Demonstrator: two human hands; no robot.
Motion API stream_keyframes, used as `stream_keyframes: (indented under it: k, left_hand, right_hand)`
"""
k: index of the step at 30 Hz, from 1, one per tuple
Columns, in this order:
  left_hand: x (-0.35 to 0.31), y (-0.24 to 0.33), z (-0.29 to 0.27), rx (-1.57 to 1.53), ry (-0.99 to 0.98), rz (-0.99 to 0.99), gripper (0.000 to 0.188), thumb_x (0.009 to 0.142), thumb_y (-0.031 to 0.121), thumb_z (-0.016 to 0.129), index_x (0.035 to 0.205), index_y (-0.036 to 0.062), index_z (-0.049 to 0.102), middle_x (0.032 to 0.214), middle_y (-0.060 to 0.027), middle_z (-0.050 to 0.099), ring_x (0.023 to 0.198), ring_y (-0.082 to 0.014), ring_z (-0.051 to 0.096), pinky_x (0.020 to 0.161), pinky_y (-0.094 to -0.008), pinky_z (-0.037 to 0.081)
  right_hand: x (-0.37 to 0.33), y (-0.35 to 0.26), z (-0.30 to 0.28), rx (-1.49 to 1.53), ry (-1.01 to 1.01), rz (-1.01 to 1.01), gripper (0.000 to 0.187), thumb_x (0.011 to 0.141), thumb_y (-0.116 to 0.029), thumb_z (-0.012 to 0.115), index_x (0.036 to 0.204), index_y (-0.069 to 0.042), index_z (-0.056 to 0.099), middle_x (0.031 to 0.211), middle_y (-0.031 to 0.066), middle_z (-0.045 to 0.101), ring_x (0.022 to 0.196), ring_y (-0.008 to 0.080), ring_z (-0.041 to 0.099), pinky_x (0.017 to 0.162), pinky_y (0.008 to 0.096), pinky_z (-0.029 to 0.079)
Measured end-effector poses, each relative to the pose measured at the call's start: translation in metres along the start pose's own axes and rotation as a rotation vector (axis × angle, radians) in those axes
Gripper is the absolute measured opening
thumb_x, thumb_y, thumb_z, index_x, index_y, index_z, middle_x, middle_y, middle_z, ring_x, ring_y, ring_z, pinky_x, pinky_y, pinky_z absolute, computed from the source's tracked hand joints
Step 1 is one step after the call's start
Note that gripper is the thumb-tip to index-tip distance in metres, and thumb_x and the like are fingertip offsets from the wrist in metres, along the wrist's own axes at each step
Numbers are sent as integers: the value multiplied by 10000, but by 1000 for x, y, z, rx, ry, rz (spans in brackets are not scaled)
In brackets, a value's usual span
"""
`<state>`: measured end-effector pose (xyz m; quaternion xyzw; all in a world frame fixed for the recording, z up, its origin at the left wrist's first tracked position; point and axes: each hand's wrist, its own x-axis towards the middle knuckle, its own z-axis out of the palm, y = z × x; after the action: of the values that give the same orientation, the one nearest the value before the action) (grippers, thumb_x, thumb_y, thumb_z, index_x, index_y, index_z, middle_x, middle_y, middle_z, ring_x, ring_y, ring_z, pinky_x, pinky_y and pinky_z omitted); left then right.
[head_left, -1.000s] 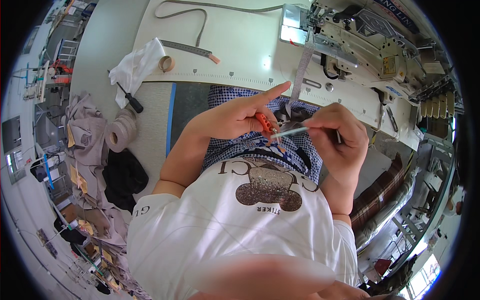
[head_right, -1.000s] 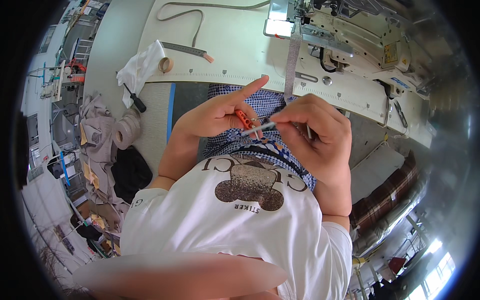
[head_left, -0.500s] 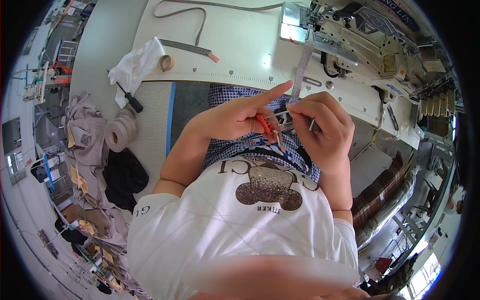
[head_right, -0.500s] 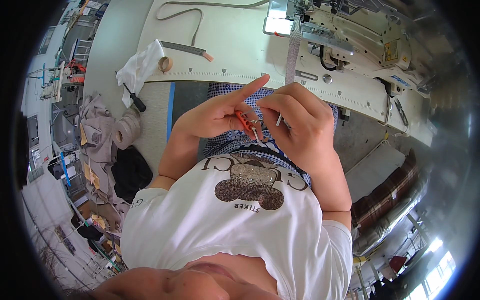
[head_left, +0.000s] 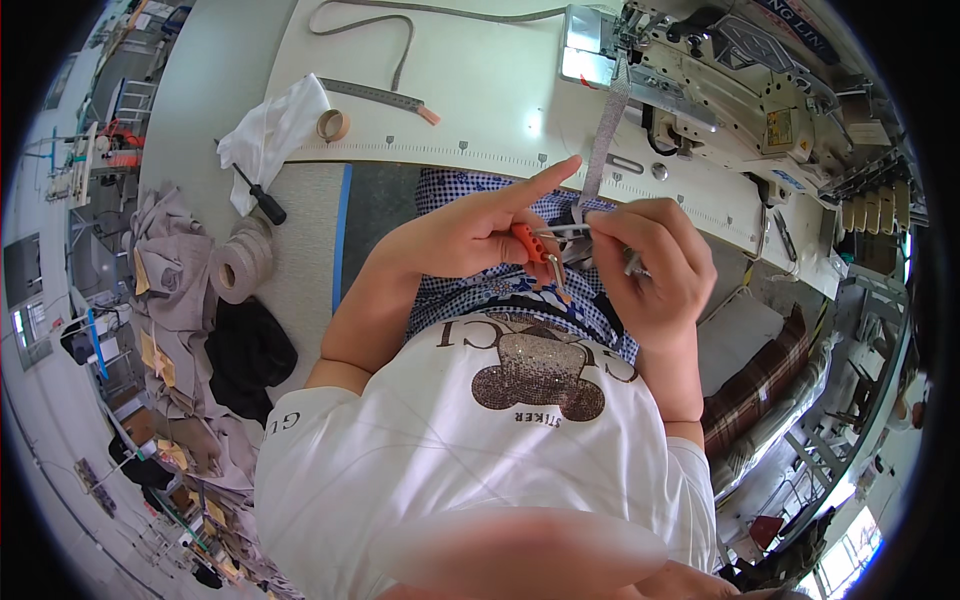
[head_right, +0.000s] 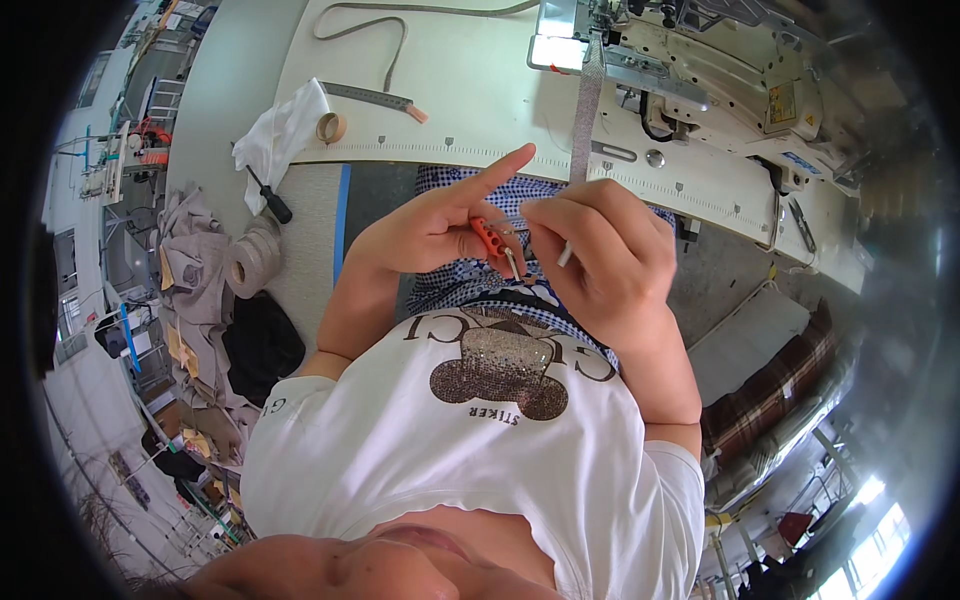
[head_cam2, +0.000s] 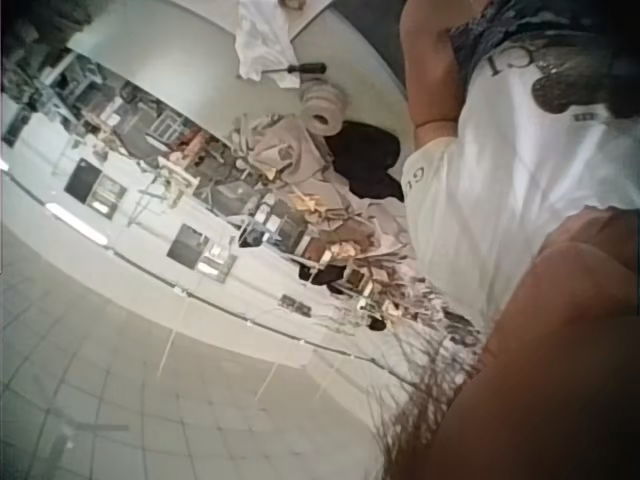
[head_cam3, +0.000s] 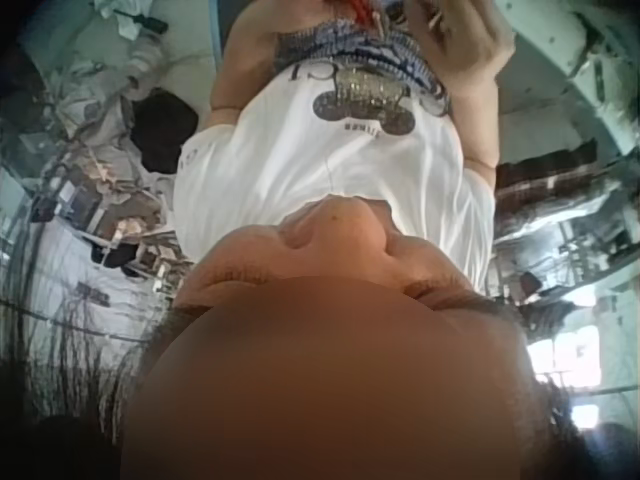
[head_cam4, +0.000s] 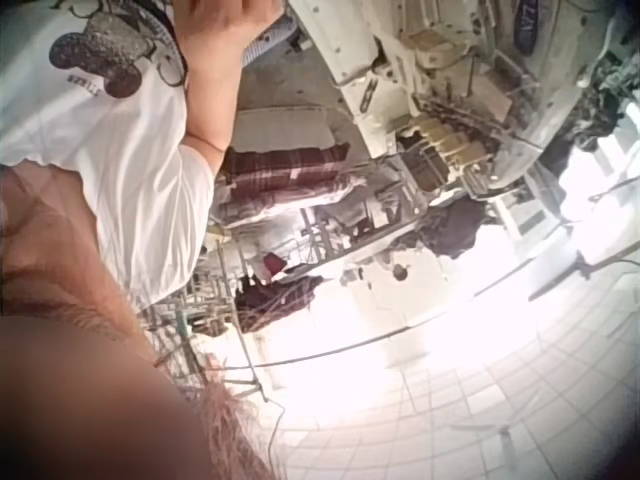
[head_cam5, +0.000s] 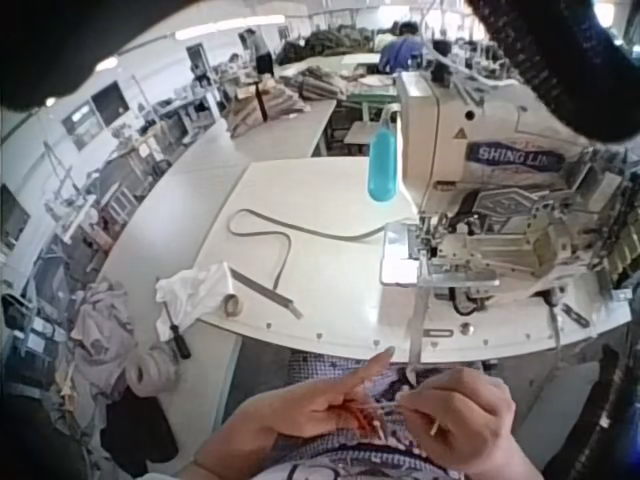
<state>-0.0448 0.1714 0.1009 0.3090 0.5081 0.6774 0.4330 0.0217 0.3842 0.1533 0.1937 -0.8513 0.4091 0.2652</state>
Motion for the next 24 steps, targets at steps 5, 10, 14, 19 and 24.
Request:
stream_keyframes:
  k: [5, 10, 14, 19, 24]
  left_hand:
    - [0, -1, -1, 5, 3, 37, 907, 893, -156, 550, 1598, 93, 38, 999, -156, 692, 911, -220, 709, 819, -341, 584]
    - [-1, -1, 0, 4, 1, 62, 908, 887, -168, 548, 1596, 79, 38, 996, -149, 692, 914, -228, 712, 822, -342, 586]
    - [0, -1, 0, 12, 2, 61, 902, 893, -153, 554, 1595, 73, 35, 1020, -154, 696, 906, -226, 715, 815, -336, 586]
    - [0, -3, -1, 15, 4, 86, 886, 907, -132, 554, 1593, 68, 31, 1035, -168, 699, 890, -227, 720, 805, -333, 588]
    - [0, -3, -1, 3, 6, 80, 875, 921, -96, 562, 1593, 68, 26, 1021, -180, 701, 876, -231, 720, 799, -333, 588]
  right_hand:
    - [-2, 3, -4, 1, 70, -129, 277, 628, 65, 759, 882, -22, 690, 749, 56, 609, 605, 180, 598, 493, 286, 469]
    - [-6, 9, 6, -40, 60, -186, 297, 608, 48, 762, 888, -24, 692, 753, 47, 599, 613, 181, 596, 493, 284, 468]
    - [-7, 11, 8, -57, 43, -212, 293, 613, 21, 764, 894, -27, 694, 779, 48, 606, 623, 180, 598, 493, 288, 469]
    - [-6, 9, 5, -18, -3, -176, 261, 673, 67, 775, 906, -22, 698, 783, 75, 640, 625, 197, 617, 531, 286, 479]
    - [-5, 8, 4, -8, -16, -170, 251, 681, 57, 771, 906, -30, 702, 787, 74, 642, 635, 196, 622, 537, 289, 481]
